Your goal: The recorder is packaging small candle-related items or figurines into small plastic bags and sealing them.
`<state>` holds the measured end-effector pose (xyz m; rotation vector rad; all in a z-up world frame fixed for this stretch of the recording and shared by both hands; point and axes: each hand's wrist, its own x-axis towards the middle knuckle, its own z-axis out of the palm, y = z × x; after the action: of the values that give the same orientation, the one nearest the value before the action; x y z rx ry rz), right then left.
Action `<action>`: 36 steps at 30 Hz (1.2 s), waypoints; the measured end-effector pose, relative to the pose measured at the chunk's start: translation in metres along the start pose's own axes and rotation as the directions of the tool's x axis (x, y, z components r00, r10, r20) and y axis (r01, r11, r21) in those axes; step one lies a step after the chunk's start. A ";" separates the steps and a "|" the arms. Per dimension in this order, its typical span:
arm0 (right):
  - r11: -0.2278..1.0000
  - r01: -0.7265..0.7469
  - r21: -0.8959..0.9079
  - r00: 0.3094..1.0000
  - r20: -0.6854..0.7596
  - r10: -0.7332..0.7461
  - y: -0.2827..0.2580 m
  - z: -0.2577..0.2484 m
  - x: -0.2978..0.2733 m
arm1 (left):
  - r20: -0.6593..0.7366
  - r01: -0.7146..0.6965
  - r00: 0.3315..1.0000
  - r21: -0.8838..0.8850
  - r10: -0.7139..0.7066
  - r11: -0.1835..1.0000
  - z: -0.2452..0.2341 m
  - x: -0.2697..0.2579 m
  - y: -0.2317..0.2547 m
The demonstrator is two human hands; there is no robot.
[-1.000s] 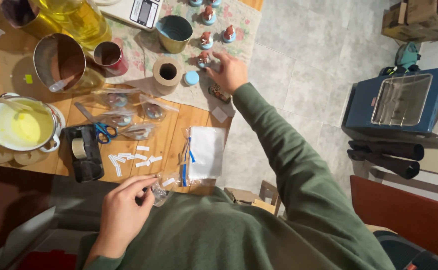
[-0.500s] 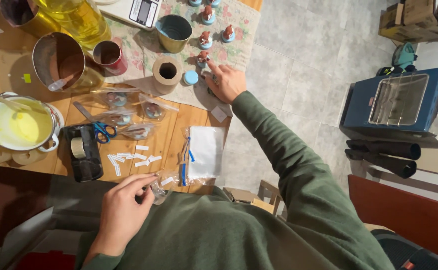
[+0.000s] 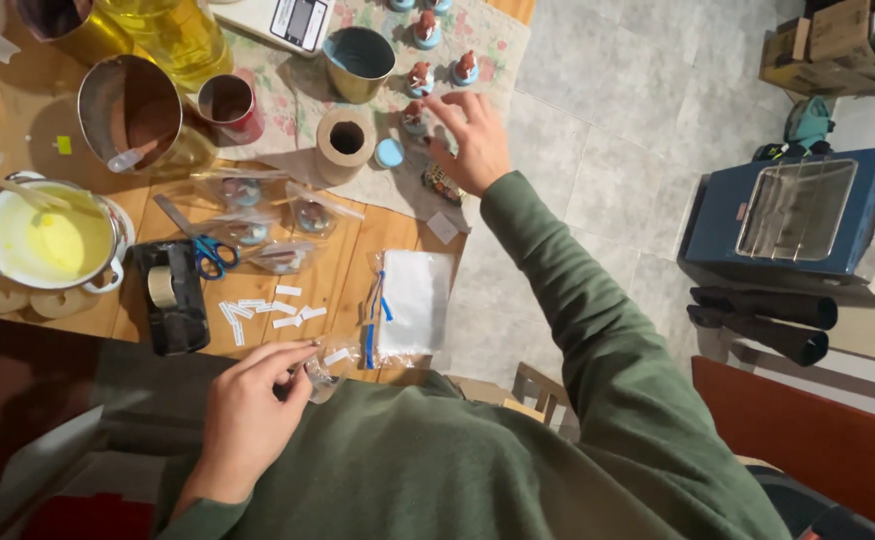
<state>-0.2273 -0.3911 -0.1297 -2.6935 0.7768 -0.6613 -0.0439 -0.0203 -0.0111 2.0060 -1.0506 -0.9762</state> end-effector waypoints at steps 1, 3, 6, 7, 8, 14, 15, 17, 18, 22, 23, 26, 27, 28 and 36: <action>1.000 0.000 0.003 1.000 0.003 0.000 -0.003 0.000 0.000 | 0.000 0.005 1.000 0.000 -0.005 1.000 -0.001 0.000 0.000; 0.996 0.051 -0.075 0.998 0.052 -0.047 -0.010 0.001 0.000 | 0.004 -0.021 1.000 0.023 0.021 1.000 -0.003 0.001 0.001; 0.993 0.056 -0.103 0.997 0.060 -0.050 -0.008 0.004 0.002 | -0.017 -0.005 1.000 -0.007 0.005 1.000 -0.002 -0.001 0.001; 0.993 0.055 -0.104 0.997 0.061 -0.049 -0.008 0.004 0.001 | -0.016 -0.005 1.000 -0.007 0.004 1.000 -0.002 -0.001 0.000; 0.991 0.060 -0.116 0.996 0.075 -0.052 -0.008 0.003 0.000 | -0.014 -0.012 1.000 0.001 0.012 1.000 -0.001 -0.002 -0.001; 0.991 0.065 -0.114 0.995 0.085 -0.055 -0.010 0.002 -0.001 | -0.011 -0.009 1.000 0.014 0.009 1.000 -0.001 -0.003 -0.003; 0.992 0.064 -0.112 0.995 0.086 -0.054 -0.010 0.001 0.000 | -0.017 -0.008 1.000 0.014 0.008 1.000 -0.001 -0.002 -0.003; 0.998 0.020 -0.065 0.999 0.048 -0.017 -0.006 0.004 0.000 | -0.014 0.000 1.000 0.021 0.001 1.000 -0.002 -0.001 0.000; 1.000 -0.021 -0.016 1.000 0.012 0.021 -0.003 0.005 0.000 | -0.013 0.009 1.000 0.027 -0.009 1.000 -0.002 -0.001 0.001; 0.974 -0.227 0.013 0.971 0.075 0.225 0.034 0.039 -0.003 | -0.030 -0.045 0.999 0.019 0.045 0.999 -0.003 0.003 0.003; 0.959 -0.274 0.075 0.955 0.135 0.263 0.035 0.043 -0.001 | -0.030 -0.064 0.997 0.021 0.065 0.998 -0.003 0.005 0.003; 0.952 -0.286 0.111 0.951 0.154 0.268 0.034 0.048 0.008 | -0.039 -0.086 0.995 0.024 0.087 0.996 -0.003 0.011 0.004; 0.964 -0.253 0.085 0.963 0.112 0.243 0.032 0.050 0.012 | -0.043 -0.088 0.995 0.024 0.089 0.996 -0.003 0.012 0.005; 0.964 -0.250 0.087 0.964 0.113 0.240 0.032 0.052 0.014 | -0.047 -0.086 0.995 0.024 0.087 0.996 -0.003 0.015 0.003; 0.943 -0.327 -0.068 0.930 0.153 0.334 0.017 0.057 0.013 | -0.111 -0.164 0.979 0.050 0.168 0.985 0.000 0.025 -0.003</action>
<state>-0.1969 -0.4053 -0.1809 -2.5216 1.1730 -0.3426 -0.0325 -0.0403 -0.0213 1.9463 -1.1614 -0.7486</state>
